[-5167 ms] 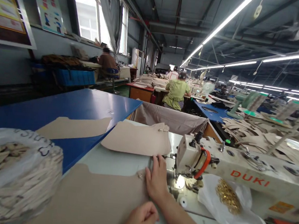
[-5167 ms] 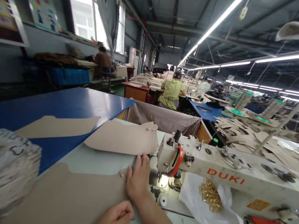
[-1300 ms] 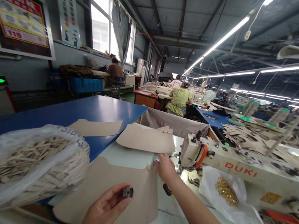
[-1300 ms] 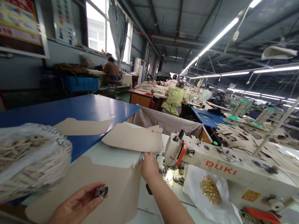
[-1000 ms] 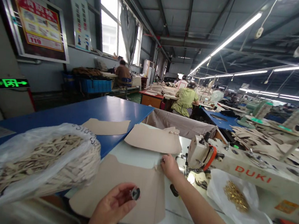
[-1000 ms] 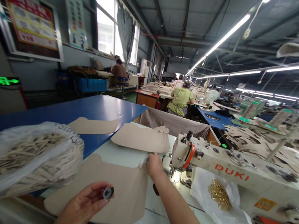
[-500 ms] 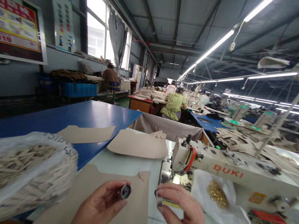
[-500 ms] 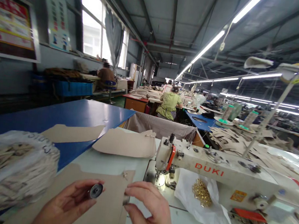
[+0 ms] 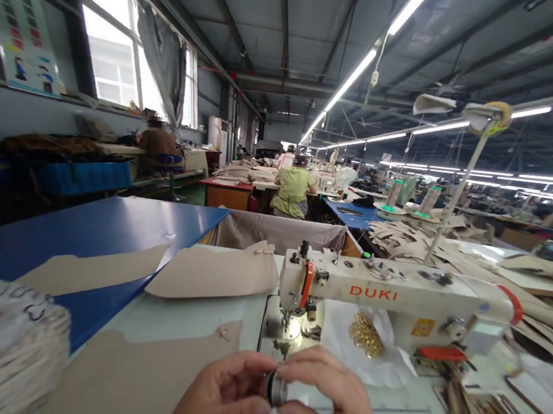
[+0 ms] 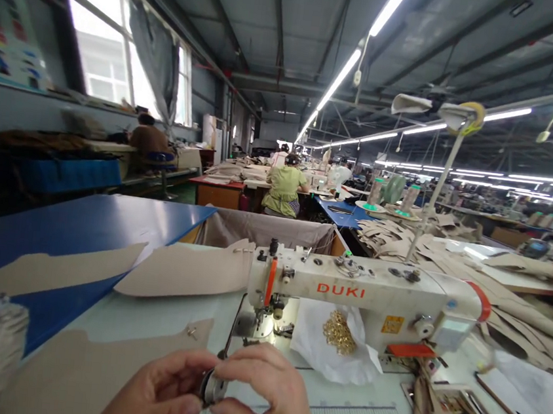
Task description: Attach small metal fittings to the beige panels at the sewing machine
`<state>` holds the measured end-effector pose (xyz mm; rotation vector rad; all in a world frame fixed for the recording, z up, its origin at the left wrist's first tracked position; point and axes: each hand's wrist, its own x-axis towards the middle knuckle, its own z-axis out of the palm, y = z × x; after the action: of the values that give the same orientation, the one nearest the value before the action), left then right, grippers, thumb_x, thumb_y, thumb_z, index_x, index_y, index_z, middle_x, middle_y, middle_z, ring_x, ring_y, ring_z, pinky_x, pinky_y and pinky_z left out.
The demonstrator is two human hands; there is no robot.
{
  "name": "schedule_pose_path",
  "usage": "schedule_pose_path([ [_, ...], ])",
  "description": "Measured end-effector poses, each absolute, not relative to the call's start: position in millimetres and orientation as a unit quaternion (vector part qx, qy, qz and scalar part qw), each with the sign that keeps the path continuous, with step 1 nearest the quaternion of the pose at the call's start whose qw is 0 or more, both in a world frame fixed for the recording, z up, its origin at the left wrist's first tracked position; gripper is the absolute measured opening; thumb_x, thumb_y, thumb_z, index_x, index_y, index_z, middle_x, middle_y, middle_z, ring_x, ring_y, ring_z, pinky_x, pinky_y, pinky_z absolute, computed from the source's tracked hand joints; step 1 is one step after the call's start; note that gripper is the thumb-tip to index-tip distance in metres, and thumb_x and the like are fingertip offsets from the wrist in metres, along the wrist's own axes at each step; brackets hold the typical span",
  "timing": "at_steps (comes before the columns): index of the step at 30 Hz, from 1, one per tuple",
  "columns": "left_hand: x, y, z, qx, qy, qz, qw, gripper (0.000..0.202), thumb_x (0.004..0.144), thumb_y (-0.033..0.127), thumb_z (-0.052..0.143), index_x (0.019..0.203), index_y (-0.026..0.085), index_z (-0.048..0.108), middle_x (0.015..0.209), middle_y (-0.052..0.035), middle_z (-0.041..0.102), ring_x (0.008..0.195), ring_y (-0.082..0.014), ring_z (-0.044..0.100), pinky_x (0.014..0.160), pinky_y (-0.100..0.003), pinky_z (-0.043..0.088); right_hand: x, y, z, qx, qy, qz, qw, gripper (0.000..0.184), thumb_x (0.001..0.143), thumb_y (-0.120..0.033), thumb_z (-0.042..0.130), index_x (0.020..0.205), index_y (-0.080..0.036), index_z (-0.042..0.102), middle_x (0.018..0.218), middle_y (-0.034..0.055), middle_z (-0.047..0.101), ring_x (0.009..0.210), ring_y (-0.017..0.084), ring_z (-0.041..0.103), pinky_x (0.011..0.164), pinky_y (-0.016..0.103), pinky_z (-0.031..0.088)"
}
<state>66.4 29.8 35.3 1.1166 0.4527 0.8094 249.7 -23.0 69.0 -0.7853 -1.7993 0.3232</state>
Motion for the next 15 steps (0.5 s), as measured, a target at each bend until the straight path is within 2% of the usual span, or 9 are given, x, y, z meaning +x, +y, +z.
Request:
schedule_pose_path([
  [7, 81.2, 26.4, 45.0, 0.474, 0.211, 0.312, 0.796, 0.040, 0.058, 0.039, 0.084, 0.087, 0.015, 0.073, 0.067, -0.0036, 0.070, 0.060, -0.0117, 0.062, 0.057, -0.018, 0.046, 262.6, -27.0, 69.2, -0.349, -0.758, 0.187, 0.519, 0.031, 0.071, -0.019, 0.074, 0.100, -0.025, 0.068, 0.088, 0.0052, 0.068, 0.079, 0.014, 0.066, 0.071, 0.022, 0.054],
  [11, 85.9, 24.9, 44.9, 0.431, 0.199, 0.249, 0.844, 0.037, 0.060, 0.042, 0.082, 0.081, 0.013, 0.071, 0.069, -0.0041, 0.068, 0.056, -0.0122, 0.064, 0.052, -0.018, 0.047, 264.8, -24.4, 58.6, -0.338, -0.753, 0.210, 0.524, 0.031, 0.067, -0.024, 0.077, 0.097, -0.024, 0.070, 0.088, 0.0054, 0.065, 0.081, 0.015, 0.064, 0.070, 0.023, 0.052],
  [15, 86.6, 23.6, 40.1, 0.400, 0.209, 0.217, 0.865, 0.038, 0.062, 0.041, 0.081, 0.083, 0.012, 0.070, 0.070, -0.0049, 0.069, 0.058, -0.0112, 0.065, 0.052, -0.016, 0.048, 267.1, -26.0, 51.9, -0.344, -0.732, 0.290, 0.512, 0.031, 0.067, -0.028, 0.077, 0.097, -0.024, 0.071, 0.092, 0.0057, 0.061, 0.087, 0.016, 0.061, 0.076, 0.026, 0.050],
])
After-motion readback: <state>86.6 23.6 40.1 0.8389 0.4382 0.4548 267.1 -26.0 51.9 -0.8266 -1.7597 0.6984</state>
